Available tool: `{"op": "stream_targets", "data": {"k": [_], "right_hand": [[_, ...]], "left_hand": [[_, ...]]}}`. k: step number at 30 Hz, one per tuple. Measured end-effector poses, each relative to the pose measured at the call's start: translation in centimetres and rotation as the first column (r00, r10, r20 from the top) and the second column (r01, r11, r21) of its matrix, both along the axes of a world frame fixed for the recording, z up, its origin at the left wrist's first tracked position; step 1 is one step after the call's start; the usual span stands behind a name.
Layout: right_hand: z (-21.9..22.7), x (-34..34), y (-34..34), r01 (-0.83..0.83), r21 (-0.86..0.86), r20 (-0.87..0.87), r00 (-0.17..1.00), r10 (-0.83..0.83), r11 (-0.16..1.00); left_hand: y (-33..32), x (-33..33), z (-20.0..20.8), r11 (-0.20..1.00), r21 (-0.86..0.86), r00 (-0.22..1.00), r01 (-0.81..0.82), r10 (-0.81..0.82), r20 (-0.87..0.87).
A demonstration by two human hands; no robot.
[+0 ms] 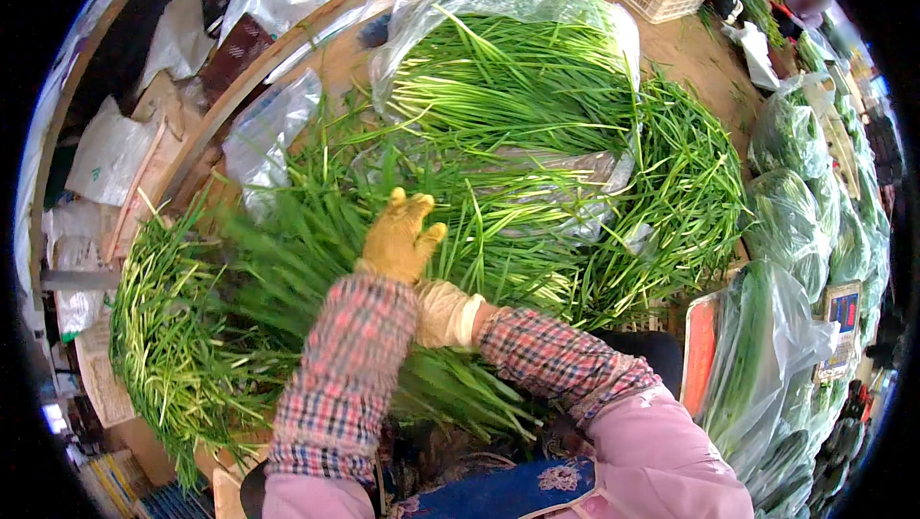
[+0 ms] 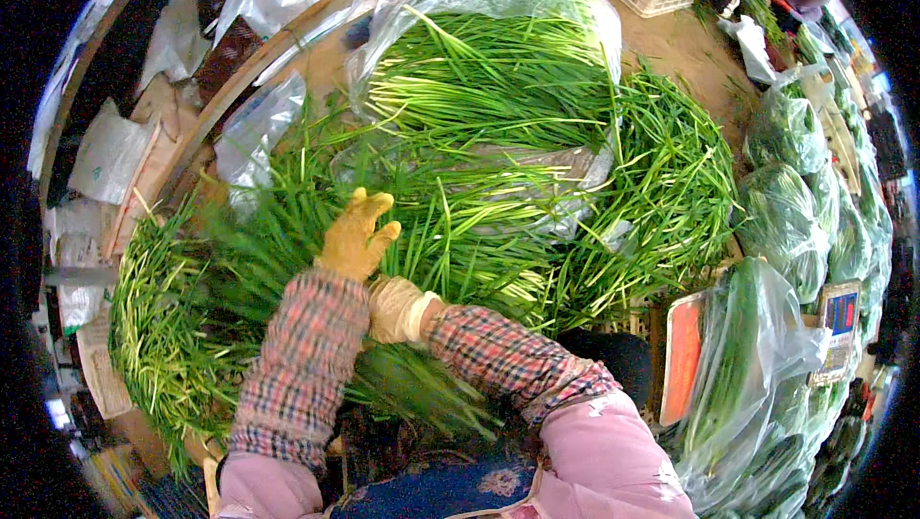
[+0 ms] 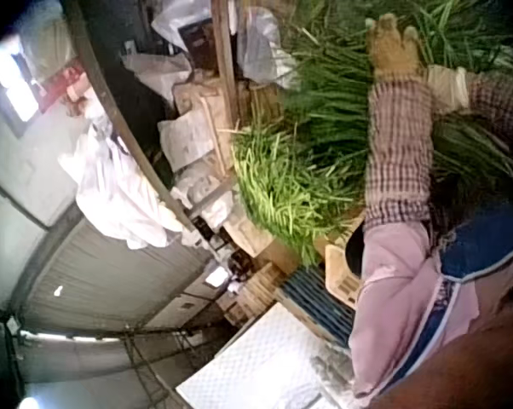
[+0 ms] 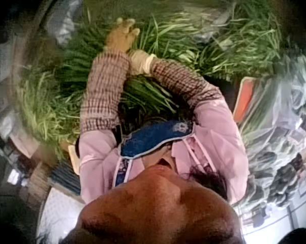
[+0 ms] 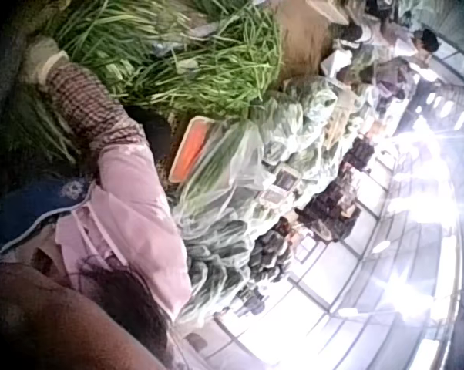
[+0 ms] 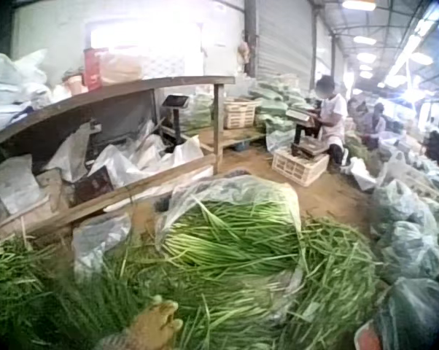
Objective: The person, wearing gloves, gathers bunches of green onions from a pile, aligns them, and places them into plastic bags.
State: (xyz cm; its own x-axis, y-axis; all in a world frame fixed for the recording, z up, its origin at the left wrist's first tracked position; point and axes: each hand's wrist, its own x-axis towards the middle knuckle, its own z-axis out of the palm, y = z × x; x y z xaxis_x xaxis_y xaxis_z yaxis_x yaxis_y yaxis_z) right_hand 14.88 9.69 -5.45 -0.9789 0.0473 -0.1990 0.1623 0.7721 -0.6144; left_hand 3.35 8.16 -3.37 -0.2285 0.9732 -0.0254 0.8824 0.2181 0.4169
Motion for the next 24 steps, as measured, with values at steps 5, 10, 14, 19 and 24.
{"op": "stream_targets", "data": {"k": [5, 10, 14, 19, 24], "right_hand": [[-2.8, 1.6, 10.5, 0.431, -0.349, -0.016, 0.885, -0.465, 0.832], [-9.6, 2.5, 23.4, 0.726, 0.137, -0.098, 0.687, -0.721, 0.674], [-10.8, -3.1, 29.2, 0.621, 0.417, -0.150, 0.767, -0.624, 0.663], [-11.8, -9.0, 31.3, 0.478, 0.574, 0.104, 0.763, -0.638, 0.665], [-12.6, -10.3, 30.0, 0.369, 0.526, 0.411, 0.678, -0.609, 0.766]], "left_hand": [[0.5, -7.5, -8.4, 0.754, -0.656, 0.997, -0.036, -0.019, -0.076], [-0.7, -7.3, -9.1, 0.942, -0.335, 1.000, -0.025, 0.018, -0.022], [0.1, -6.6, -10.0, 0.989, 0.007, 0.987, -0.147, 0.146, 0.072], [0.7, -6.6, -11.3, 0.966, 0.085, 0.962, -0.245, 0.232, 0.142], [1.2, -6.4, -11.2, 0.940, 0.110, 0.890, -0.323, 0.262, 0.374]]}}
